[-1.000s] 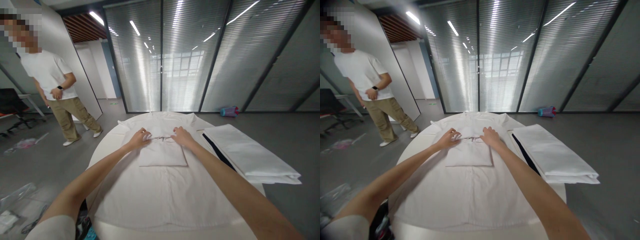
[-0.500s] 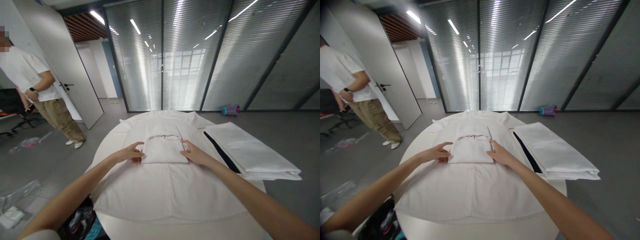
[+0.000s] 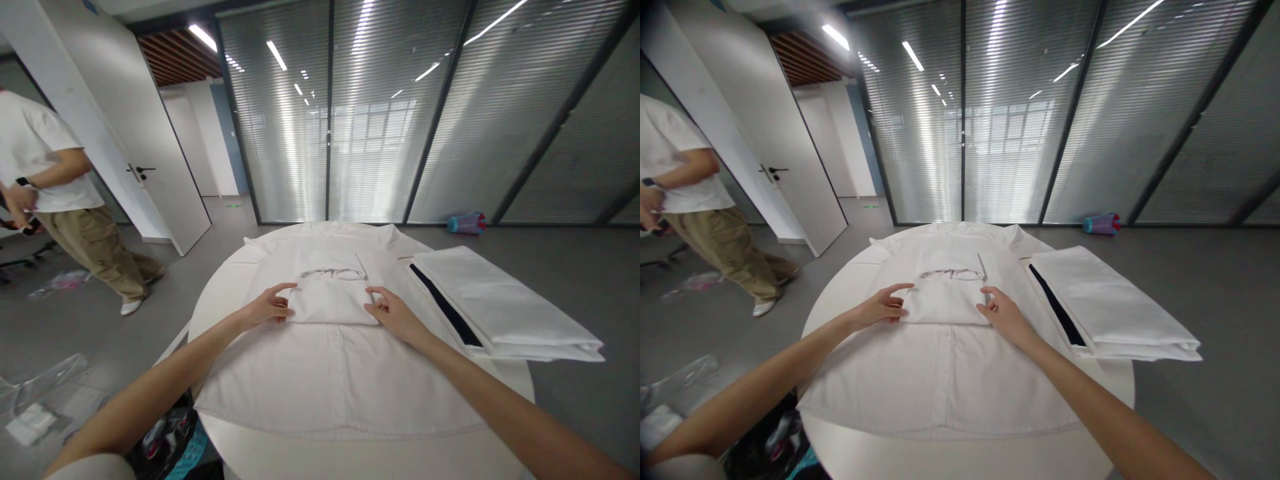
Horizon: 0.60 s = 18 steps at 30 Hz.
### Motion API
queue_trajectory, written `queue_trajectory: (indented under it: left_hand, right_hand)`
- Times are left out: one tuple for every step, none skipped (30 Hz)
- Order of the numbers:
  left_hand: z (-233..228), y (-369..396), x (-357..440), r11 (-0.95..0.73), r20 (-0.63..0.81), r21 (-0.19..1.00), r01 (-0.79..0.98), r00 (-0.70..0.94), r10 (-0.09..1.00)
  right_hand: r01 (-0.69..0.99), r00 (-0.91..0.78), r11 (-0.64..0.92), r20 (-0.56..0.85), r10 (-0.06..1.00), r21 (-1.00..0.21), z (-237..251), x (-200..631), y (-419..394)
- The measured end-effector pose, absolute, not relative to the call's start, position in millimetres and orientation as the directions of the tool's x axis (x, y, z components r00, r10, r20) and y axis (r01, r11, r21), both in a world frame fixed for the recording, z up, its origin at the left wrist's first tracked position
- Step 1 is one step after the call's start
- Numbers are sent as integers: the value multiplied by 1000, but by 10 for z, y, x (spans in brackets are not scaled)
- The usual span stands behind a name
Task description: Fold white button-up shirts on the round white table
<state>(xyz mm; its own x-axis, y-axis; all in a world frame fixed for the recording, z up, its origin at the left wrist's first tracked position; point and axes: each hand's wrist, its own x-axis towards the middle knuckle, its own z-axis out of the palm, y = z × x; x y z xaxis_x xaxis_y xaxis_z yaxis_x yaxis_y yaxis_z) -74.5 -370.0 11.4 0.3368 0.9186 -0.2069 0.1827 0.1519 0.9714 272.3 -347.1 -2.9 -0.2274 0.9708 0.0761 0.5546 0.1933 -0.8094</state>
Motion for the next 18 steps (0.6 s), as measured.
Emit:
queue_trajectory:
  left_hand:
    - [108,-3702,-742,144,-209,969,202,346,915]
    - [99,-3704,-739,130,-203,967,220,356,912]
    - [88,-3705,-735,112,-194,966,235,365,911]
    - [76,-3707,-733,94,-185,963,251,368,911]
    - [65,-3710,-734,81,-179,959,270,364,914]
    - [57,-3712,-740,70,-176,954,292,355,918]
    - [55,-3714,-753,63,-178,946,317,347,921]
    - [62,-3714,-771,57,-184,936,349,343,921]
    - [78,-3709,-793,45,-190,920,389,343,920]
    - [104,-3696,-817,16,-183,899,437,342,922]
    - [140,-3673,-836,-34,-150,870,491,332,931]
    - [180,-3636,-846,-103,-88,829,550,309,947]
    - [221,-3583,-840,-178,0,770,613,279,960]
    - [256,-3514,-814,-247,101,696,674,248,963]
    - [282,-3431,-767,-298,195,617,729,225,955]
    - [293,-3336,-699,-327,264,541,775,213,941]
    - [288,-3237,-616,-341,304,468,815,214,928]
    - [266,-3138,-523,-352,325,394,849,229,918]
  right_hand:
    - [555,-246,182,48,968,-812,-37,2726,-3478]
    - [558,-266,172,22,964,-812,-45,2731,-3486]
    - [562,-283,168,3,959,-810,-51,2737,-3495]
    - [566,-299,169,-9,954,-807,-55,2744,-3505]
    - [570,-310,174,-14,951,-803,-57,2752,-3516]
    - [576,-318,182,-13,948,-797,-56,2759,-3527]
    - [584,-324,191,-11,946,-789,-51,2765,-3535]
    - [596,-329,197,-13,944,-779,-41,2769,-3539]
    - [612,-333,201,-18,943,-765,-25,2771,-3534]
    - [636,-332,206,-23,943,-744,1,2770,-3518]
    - [666,-326,216,-18,945,-714,35,2764,-3487]
    - [700,-313,230,-1,950,-676,78,2752,-3440]
    - [736,-296,248,29,955,-630,129,2732,-3374]
    - [774,-275,263,68,959,-576,183,2704,-3292]
    - [812,-253,271,107,962,-517,237,2668,-3197]
    - [849,-232,269,137,963,-456,285,2624,-3095]
    - [884,-211,253,149,966,-393,323,2573,-2992]
    - [915,-195,234,147,970,-330,346,2519,-2896]
